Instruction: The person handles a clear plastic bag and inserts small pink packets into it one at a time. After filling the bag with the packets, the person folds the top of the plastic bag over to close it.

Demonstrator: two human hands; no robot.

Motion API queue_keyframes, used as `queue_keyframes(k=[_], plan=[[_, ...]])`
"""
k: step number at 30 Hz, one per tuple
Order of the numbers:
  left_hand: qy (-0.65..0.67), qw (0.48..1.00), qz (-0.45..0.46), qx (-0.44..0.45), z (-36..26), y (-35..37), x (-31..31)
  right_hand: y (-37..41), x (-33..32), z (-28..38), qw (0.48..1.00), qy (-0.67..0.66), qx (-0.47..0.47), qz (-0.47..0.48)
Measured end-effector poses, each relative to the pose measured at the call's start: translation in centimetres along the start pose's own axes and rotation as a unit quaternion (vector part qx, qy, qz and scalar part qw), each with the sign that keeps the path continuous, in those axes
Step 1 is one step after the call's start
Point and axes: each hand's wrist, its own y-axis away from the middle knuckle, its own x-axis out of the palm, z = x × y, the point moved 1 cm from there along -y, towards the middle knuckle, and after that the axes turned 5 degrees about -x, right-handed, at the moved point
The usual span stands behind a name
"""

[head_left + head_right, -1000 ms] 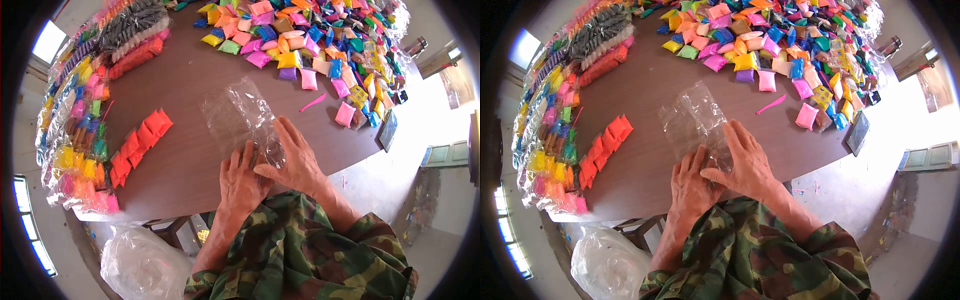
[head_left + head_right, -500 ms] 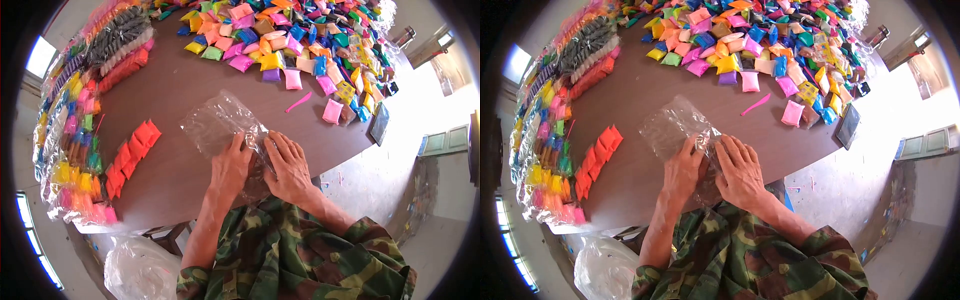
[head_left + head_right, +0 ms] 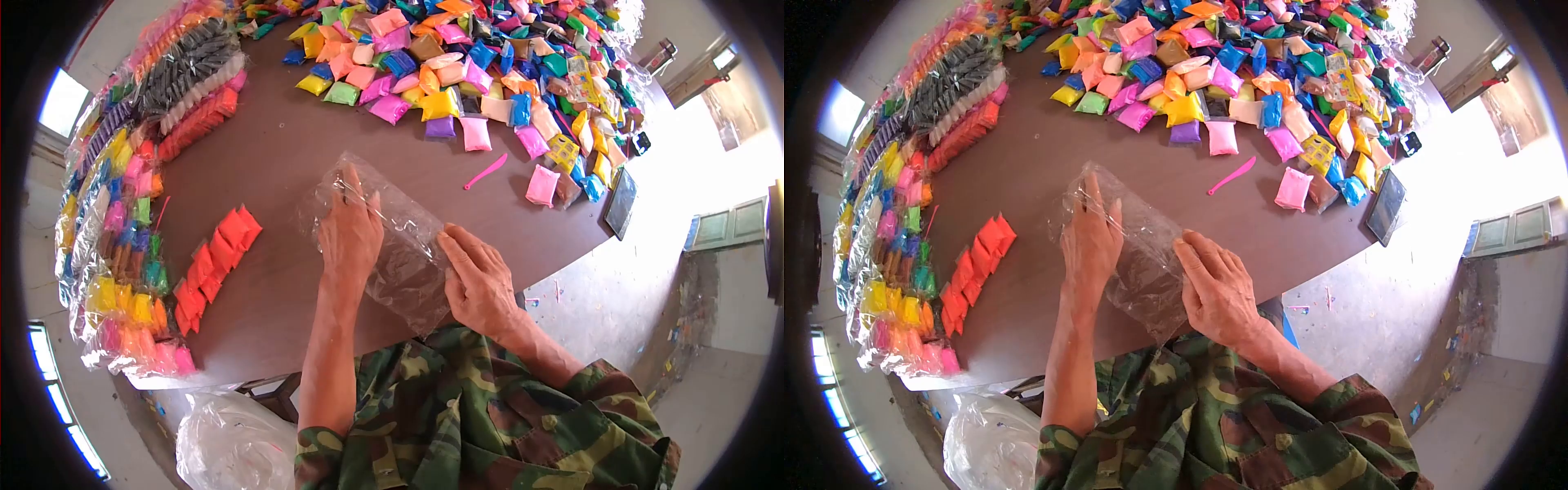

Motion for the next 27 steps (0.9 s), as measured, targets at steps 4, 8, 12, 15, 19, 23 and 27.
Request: queue_keyframes(k=[4,8,12,15,19,23,27], plan=[[-0.02,0.997,0.055,-0.059,-1.0,-0.6,-0.6,0.2,-0.4,-0.6,1.0,0.018,-0.001,-0.012],[-0.007,0.999,-0.005,-0.053,-0.4,-0.2,0.0,0.0,-1.6,-1.2,0.999,0.033,0.016,-0.039],[-0.071,0.997,-0.033,-0.018,0.4,1.0,-0.8,-0.2,-2.3,-1.8,0.998,0.007,0.042,-0.049],[-0.122,0.99,-0.061,0.024,2.1,2.8,-1.3,-0.4,-2.9,-2.7,0.995,0.006,0.064,-0.077],[-0.114,0.993,-0.03,-0.025,2.6,5.5,-2.7,-2.0,-4.0,-3.3,0.991,-0.015,0.104,-0.085],[-0.137,0.99,-0.004,-0.041,2.4,7.2,-4.5,-2.7,-4.1,-3.6,0.987,-0.072,0.135,-0.048],[-0.127,0.99,0.043,-0.03,2.4,9.9,-6.3,-3.2,-3.9,-3.6,0.973,-0.143,0.174,-0.042]])
